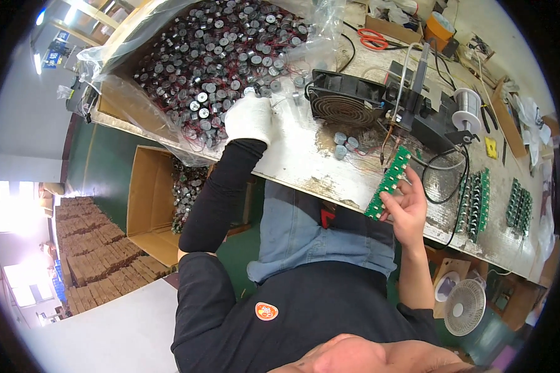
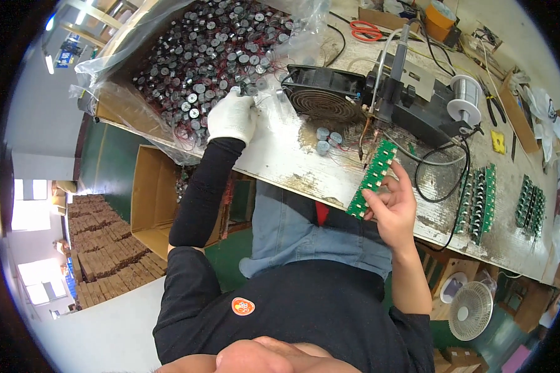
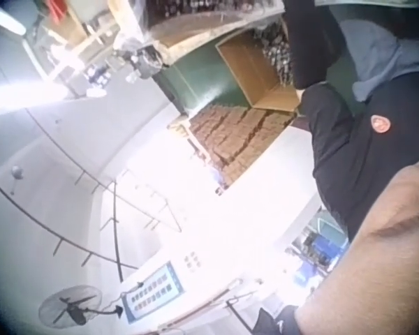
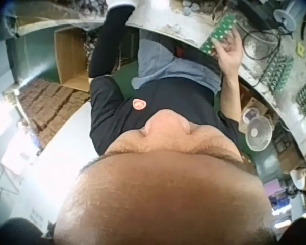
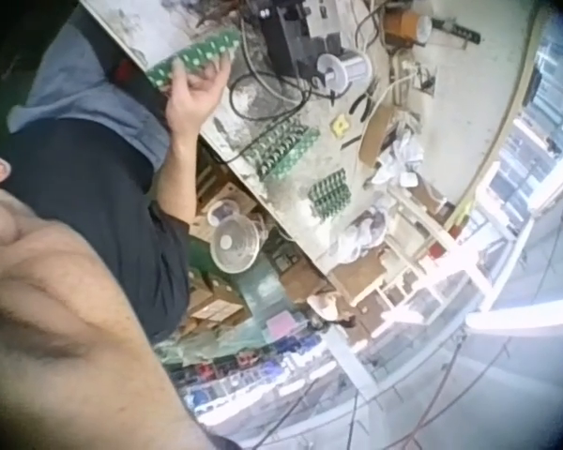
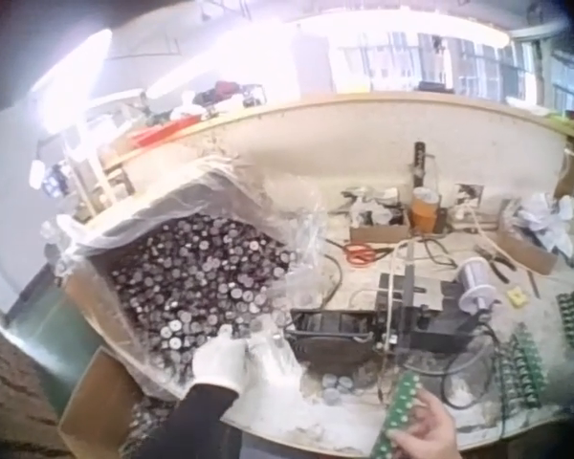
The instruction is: The person picks up a motor from a pile, places it on the table, and solders its wires to a circuit board. They then place the completed board onto a stack and repeat the process.
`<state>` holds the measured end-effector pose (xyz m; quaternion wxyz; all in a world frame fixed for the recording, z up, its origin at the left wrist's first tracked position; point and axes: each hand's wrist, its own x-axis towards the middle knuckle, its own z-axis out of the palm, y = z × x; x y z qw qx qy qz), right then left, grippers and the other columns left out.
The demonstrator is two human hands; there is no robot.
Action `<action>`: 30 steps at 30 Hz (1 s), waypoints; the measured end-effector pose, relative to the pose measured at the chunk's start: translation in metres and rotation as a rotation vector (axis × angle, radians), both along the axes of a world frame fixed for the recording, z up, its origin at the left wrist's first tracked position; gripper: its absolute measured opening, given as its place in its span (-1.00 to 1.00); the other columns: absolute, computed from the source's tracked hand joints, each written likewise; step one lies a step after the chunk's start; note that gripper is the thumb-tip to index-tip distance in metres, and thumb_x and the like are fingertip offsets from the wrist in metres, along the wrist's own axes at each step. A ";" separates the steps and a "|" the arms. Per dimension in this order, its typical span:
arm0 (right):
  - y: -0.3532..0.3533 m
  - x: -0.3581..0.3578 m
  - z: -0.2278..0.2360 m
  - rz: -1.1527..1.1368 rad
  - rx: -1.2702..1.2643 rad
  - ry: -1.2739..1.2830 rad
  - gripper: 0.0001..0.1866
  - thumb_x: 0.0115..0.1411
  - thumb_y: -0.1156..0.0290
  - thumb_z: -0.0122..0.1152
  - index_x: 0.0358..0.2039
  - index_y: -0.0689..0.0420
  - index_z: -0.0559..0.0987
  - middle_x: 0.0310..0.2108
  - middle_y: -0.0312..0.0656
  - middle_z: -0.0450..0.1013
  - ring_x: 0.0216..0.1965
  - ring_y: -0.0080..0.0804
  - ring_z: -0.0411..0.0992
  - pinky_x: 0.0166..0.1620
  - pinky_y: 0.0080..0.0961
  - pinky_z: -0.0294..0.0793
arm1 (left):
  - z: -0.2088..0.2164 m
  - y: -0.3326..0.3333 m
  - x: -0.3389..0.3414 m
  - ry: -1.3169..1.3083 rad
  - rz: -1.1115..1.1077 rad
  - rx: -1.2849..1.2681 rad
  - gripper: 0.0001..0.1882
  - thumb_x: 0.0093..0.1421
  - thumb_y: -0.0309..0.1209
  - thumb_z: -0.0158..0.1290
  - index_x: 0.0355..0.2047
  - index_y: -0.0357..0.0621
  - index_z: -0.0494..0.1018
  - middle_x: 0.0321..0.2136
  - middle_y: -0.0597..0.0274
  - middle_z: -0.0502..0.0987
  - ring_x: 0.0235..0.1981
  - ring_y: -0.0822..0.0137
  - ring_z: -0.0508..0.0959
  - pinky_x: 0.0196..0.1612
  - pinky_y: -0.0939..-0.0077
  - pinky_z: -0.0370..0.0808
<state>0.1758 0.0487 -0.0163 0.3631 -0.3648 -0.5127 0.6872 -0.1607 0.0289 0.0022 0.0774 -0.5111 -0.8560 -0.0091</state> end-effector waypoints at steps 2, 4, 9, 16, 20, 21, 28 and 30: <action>0.000 0.000 0.000 0.001 0.003 -0.001 -0.27 0.11 0.69 0.16 0.25 0.29 0.04 -0.13 0.00 0.42 -0.51 -0.60 0.44 -0.59 -0.75 0.42 | 0.004 -0.005 0.001 -0.034 -0.025 0.083 -0.86 0.06 -0.33 0.07 -0.40 -0.06 0.56 -0.27 0.08 0.51 -0.31 0.06 0.56 -0.25 0.24 0.50; 0.000 0.001 0.000 0.006 -0.005 -0.001 -0.27 0.11 0.69 0.16 0.25 0.28 0.04 -0.13 0.00 0.42 -0.51 -0.60 0.44 -0.59 -0.74 0.42 | 0.009 -0.012 0.002 -0.131 -0.037 0.277 -0.89 0.04 -0.36 0.09 -0.45 -0.07 0.56 -0.35 0.07 0.50 -0.36 0.09 0.57 -0.30 0.27 0.51; 0.001 0.001 0.001 0.008 0.002 -0.003 -0.27 0.11 0.69 0.16 0.24 0.28 0.05 -0.14 -0.02 0.42 -0.50 -0.60 0.44 -0.59 -0.74 0.42 | 0.010 -0.036 -0.023 -0.552 -0.082 0.648 -0.82 0.05 -0.38 0.19 -0.37 -0.21 0.57 -0.46 0.12 0.56 -0.43 0.31 0.56 -0.31 0.50 0.46; 0.000 0.003 -0.002 -0.001 0.005 -0.006 -0.28 0.10 0.69 0.17 0.23 0.27 0.06 -0.19 -0.07 0.41 -0.48 -0.62 0.43 -0.57 -0.76 0.42 | 0.043 -0.054 0.020 -1.224 0.047 0.830 -0.82 0.24 -0.48 0.05 -0.23 -0.39 0.46 -0.39 0.11 0.60 -0.57 0.50 0.52 -0.50 0.72 0.45; 0.000 0.001 0.001 0.004 -0.011 0.009 -0.27 0.10 0.69 0.18 0.23 0.27 0.06 -0.19 -0.09 0.41 -0.49 -0.62 0.43 -0.57 -0.75 0.42 | 0.034 -0.063 0.035 -1.207 -0.013 0.714 -0.82 0.21 -0.46 0.10 -0.23 -0.34 0.46 -0.41 0.21 0.56 -0.55 0.54 0.49 -0.50 0.72 0.39; 0.000 0.001 0.000 0.003 -0.013 0.004 -0.27 0.10 0.69 0.18 0.23 0.27 0.06 -0.19 -0.09 0.41 -0.49 -0.62 0.43 -0.57 -0.75 0.42 | 0.027 -0.063 0.037 -1.232 -0.029 0.714 -0.81 0.20 -0.46 0.12 -0.23 -0.33 0.47 -0.42 0.23 0.55 -0.54 0.54 0.48 -0.49 0.72 0.38; 0.000 0.003 -0.003 0.001 -0.028 0.022 -0.26 0.09 0.70 0.18 0.24 0.26 0.05 -0.17 -0.07 0.41 -0.49 -0.61 0.43 -0.57 -0.75 0.42 | 0.017 -0.055 0.037 -0.934 -0.034 0.658 -0.59 0.04 -0.46 0.24 -0.08 -0.28 0.46 -0.26 0.22 0.55 -0.47 0.56 0.46 -0.38 0.69 0.41; 0.000 0.003 -0.004 0.000 -0.034 0.017 -0.26 0.09 0.70 0.18 0.24 0.25 0.05 -0.17 -0.07 0.41 -0.50 -0.61 0.43 -0.57 -0.75 0.42 | 0.028 -0.064 0.040 -0.501 -0.125 0.835 -0.54 0.02 -0.47 0.26 -0.06 -0.30 0.42 -0.24 0.19 0.53 -0.51 0.56 0.44 -0.41 0.67 0.42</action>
